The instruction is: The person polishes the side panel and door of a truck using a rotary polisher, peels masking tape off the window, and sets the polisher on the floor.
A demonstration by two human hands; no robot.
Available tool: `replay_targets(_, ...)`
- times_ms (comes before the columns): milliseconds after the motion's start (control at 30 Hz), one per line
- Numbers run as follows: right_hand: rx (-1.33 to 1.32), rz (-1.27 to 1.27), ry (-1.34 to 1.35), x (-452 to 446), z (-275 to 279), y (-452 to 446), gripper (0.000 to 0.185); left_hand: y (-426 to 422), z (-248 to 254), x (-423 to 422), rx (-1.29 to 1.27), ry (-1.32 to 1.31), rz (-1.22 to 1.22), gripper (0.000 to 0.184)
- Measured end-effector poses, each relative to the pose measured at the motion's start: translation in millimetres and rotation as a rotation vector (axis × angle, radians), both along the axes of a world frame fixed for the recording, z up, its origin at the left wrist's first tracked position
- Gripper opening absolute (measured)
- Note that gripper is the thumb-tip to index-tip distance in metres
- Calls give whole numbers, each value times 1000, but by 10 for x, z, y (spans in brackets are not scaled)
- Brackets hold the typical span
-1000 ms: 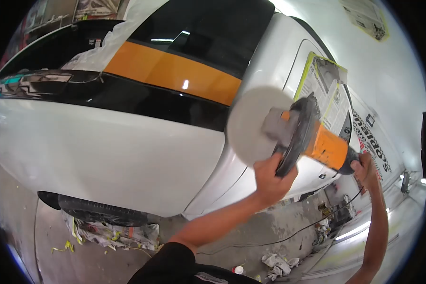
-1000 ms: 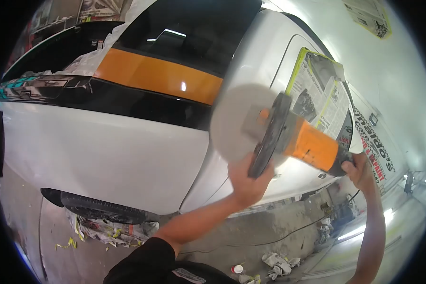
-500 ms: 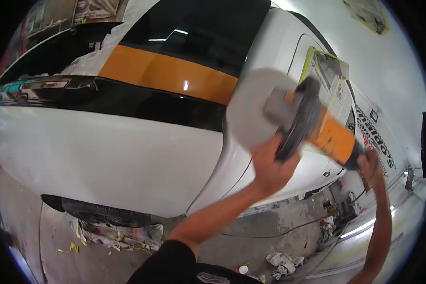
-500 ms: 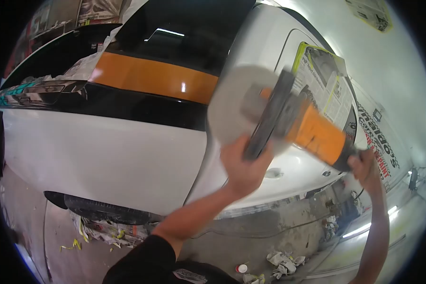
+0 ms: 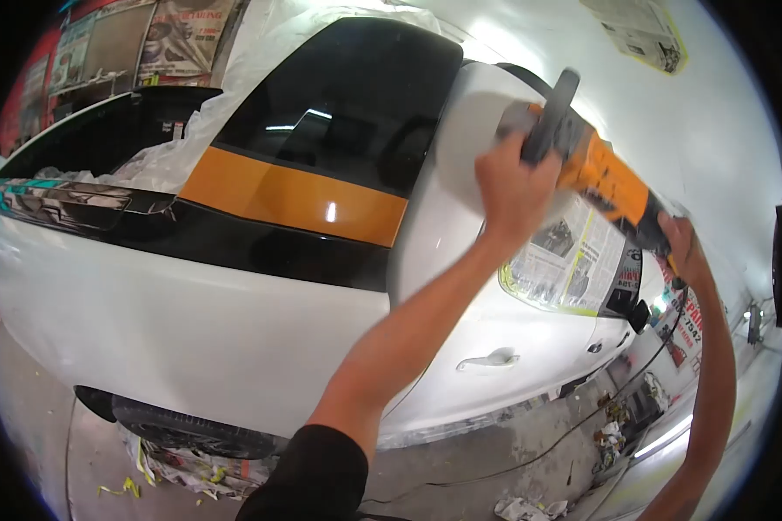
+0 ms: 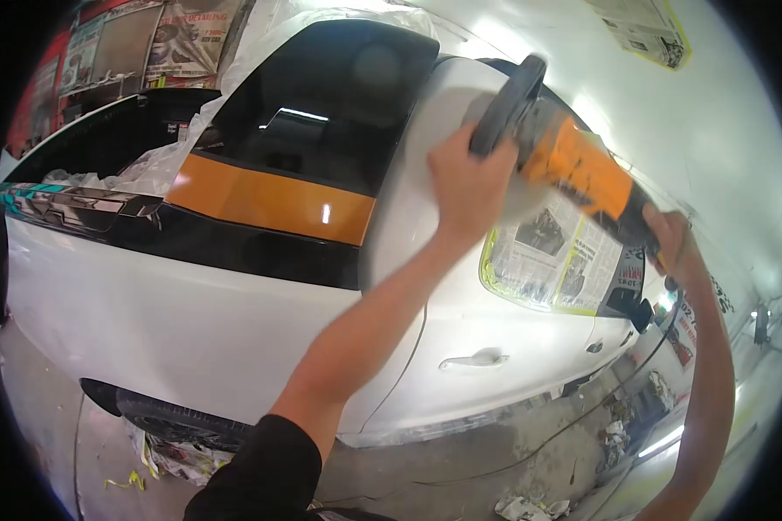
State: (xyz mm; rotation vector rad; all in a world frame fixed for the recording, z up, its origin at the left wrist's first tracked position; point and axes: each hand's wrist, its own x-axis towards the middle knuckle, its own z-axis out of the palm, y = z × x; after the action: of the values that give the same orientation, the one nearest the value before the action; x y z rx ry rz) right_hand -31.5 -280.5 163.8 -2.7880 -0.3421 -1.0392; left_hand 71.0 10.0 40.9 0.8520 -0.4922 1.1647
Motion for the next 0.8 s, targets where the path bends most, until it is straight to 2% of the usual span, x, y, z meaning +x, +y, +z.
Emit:
replay_targets(100,67,30,-34,93,173,285,70,158,638,352,34,-38,75,23)
replay_targets(200,160,-53,-34,192,168,318,70,272,730,278,80,66,56,25)
replay_targets(233,162,-52,-27,240,156,185,70,259,653,251,83,73,58,25)
replay_targets(300,-172,88,-63,302,90,-324,68,131,309,102,-42,3,55,25)
replay_targets(333,-175,87,-46,263,13,-446,68,97,74,-23,-16,52,77,25)
replay_targets(367,-50,-19,21,184,-96,-564,69,47,-190,-179,14,96,98,25)
replay_targets(400,76,-122,77,107,-195,-648,71,-18,-475,-304,4,43,24,23)
replay_targets(433,74,-119,79,49,-329,-733,71,-23,-721,-488,9,57,-22,24)
replay_targets(500,-252,-80,-95,-68,-580,-898,78,-101,-1105,-769,41,154,-102,26)
replay_targets(533,-23,-113,187,-253,-613,-618,82,-142,-1216,-866,19,169,-140,26)
replay_targets(567,-5,-96,299,-342,-576,-376,81,-178,-1240,-869,7,165,-201,26)
replay_targets(600,13,-81,420,-373,-525,-258,81,-184,-1213,-886,-6,170,-264,26)
replay_targets(633,19,-76,407,-337,-485,-285,81,-184,-1141,-847,2,158,-261,26)
replay_targets(700,32,-109,335,-198,-375,-339,76,-132,-860,-651,104,151,-62,24)
replay_targets(800,144,-151,144,32,-38,-224,67,-48,-167,-201,61,64,41,23)
